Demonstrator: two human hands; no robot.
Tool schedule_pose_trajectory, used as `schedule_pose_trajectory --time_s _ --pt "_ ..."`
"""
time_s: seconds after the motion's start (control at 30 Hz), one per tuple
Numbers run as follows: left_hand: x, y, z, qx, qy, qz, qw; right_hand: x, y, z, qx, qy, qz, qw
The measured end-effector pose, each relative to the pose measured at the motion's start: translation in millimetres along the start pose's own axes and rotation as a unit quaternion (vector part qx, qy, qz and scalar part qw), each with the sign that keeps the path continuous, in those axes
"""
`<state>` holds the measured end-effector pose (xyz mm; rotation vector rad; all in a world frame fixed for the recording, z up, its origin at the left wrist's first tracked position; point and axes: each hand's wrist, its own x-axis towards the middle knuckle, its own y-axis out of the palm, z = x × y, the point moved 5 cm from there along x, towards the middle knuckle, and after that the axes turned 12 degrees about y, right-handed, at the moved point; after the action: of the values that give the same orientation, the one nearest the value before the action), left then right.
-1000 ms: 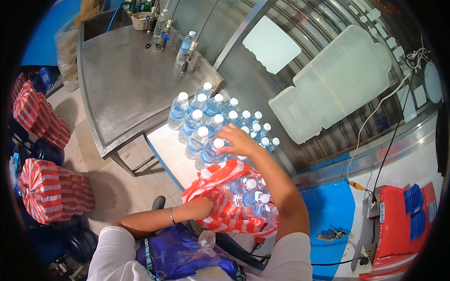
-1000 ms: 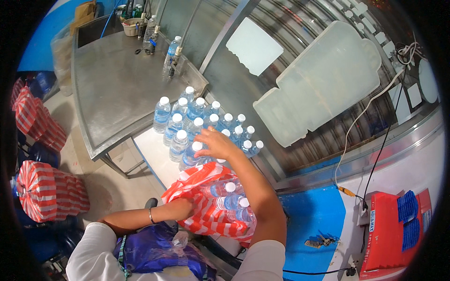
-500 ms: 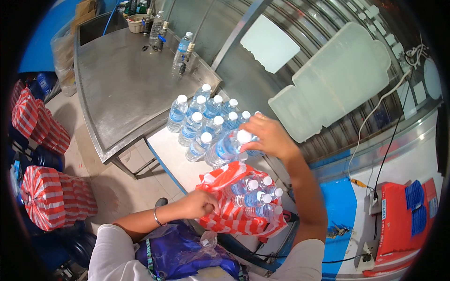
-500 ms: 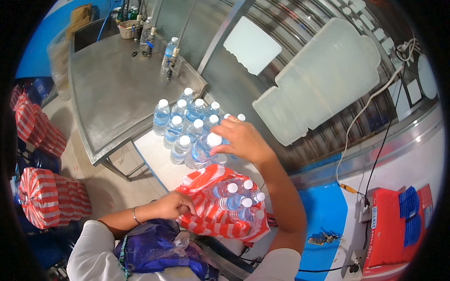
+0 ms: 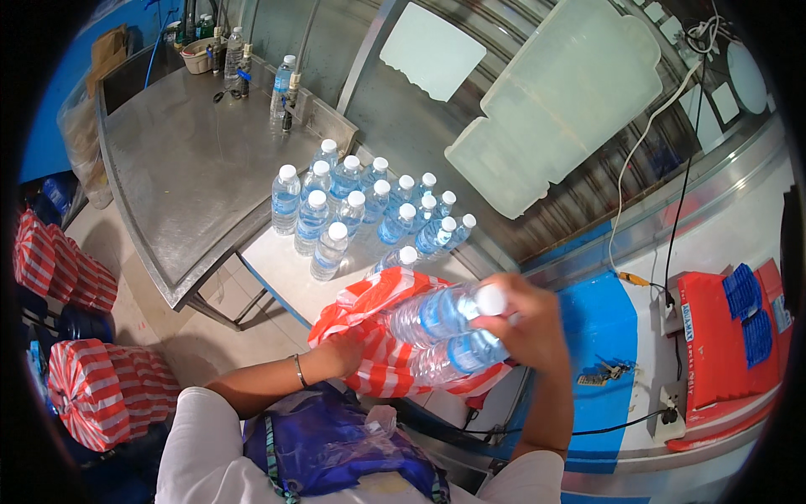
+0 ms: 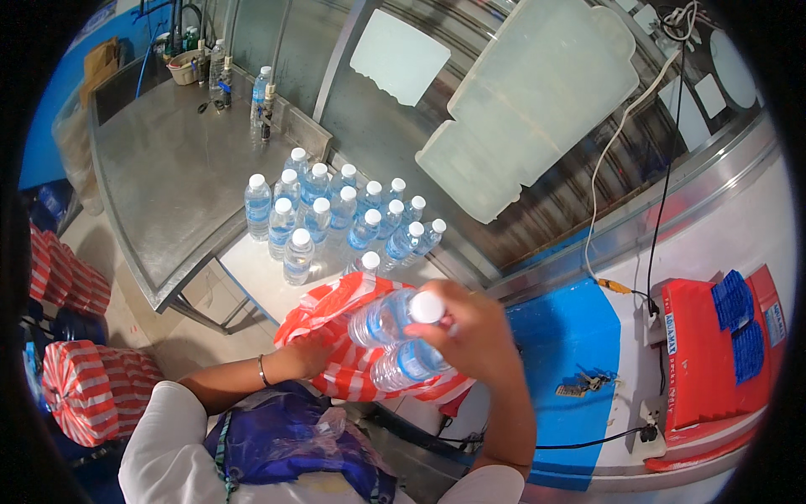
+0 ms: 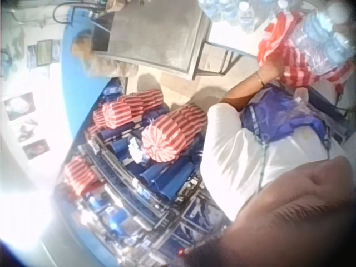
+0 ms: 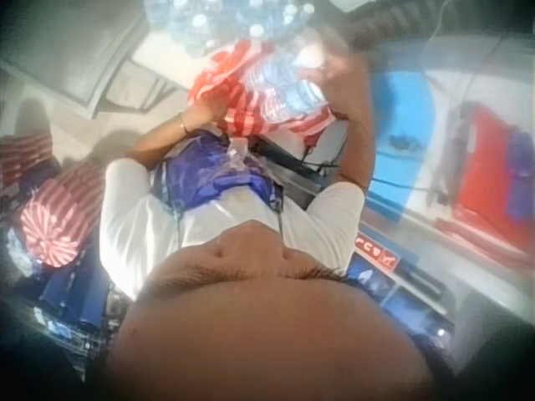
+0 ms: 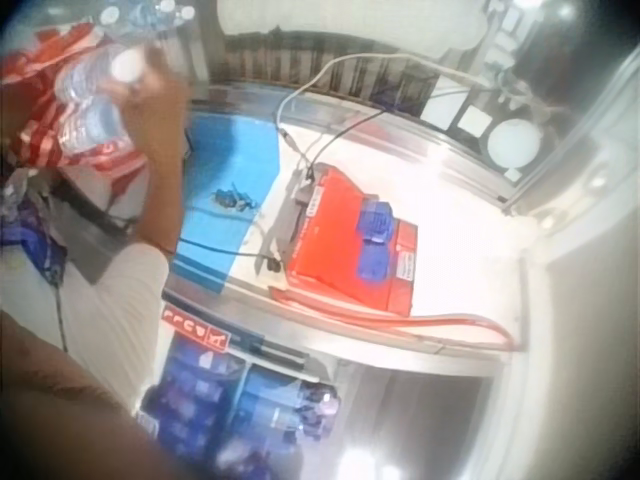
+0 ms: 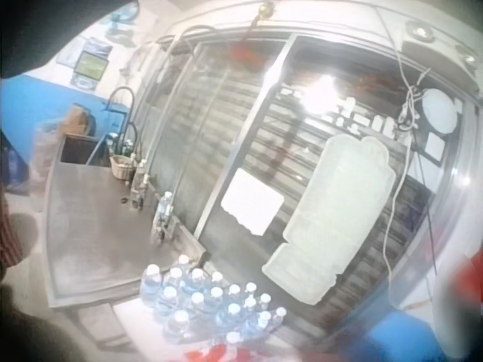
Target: The person uses a red heat gun to dry water bottles on a stainless steel table. They then place the bottles into a red and white striped plastic bag, tie the bag, and move it to the floor. Finally, they pick up a large blue water jug and rinse it in a sink.
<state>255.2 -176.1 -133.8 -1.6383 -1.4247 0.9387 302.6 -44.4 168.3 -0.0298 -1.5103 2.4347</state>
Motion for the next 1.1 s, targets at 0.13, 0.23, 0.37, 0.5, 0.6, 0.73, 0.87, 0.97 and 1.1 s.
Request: schedule_pose_trajectory --time_s 0.13,0.23,0.37,0.5,0.6,0.73,0.87,0.97,1.1 --pt "-9.7 -3.9 -6.1 -0.010 -0.064 0.203 0.977 -7.5 70.7 -28.2 0.015 0.000 0.033 0.999" --pt "-7.6 -7.1 -14.9 -0.008 -0.076 0.259 0.963 -3.8 111.5 -44.1 -0.022 -0.059 -0.006 0.998" --pt "2.8 -7.0 -8.0 -0.032 -0.088 0.148 0.985 10.1 153.2 -54.3 -0.001 -0.066 -0.024 0.998" --pt "3.5 5.7 15.4 -0.077 -0.100 0.022 0.992 16.9 166.3 -36.2 -0.065 -0.121 -0.040 0.990" --pt "2.0 18.5 23.9 -0.059 -0.070 0.010 0.996 30.0 142.5 -29.7 -0.119 -0.138 -0.070 0.981" --pt "1.0 18.7 22.8 -0.082 -0.060 -0.038 0.994 85.2 126.0 -52.7 -0.153 0.066 -0.094 0.982" --pt "-1.1 13.9 15.7 -0.075 -0.079 -0.012 0.994 128.7 176.3 -64.3 -0.170 0.174 -0.078 0.967" --pt "-4.0 8.7 10.8 -0.053 -0.081 -0.022 0.995 151.1 194.8 -80.1 -0.168 0.221 -0.055 0.959" --pt "-9.0 5.1 5.0 -0.036 -0.075 -0.066 0.994 175.4 187.1 -95.9 -0.149 0.213 -0.053 0.964"
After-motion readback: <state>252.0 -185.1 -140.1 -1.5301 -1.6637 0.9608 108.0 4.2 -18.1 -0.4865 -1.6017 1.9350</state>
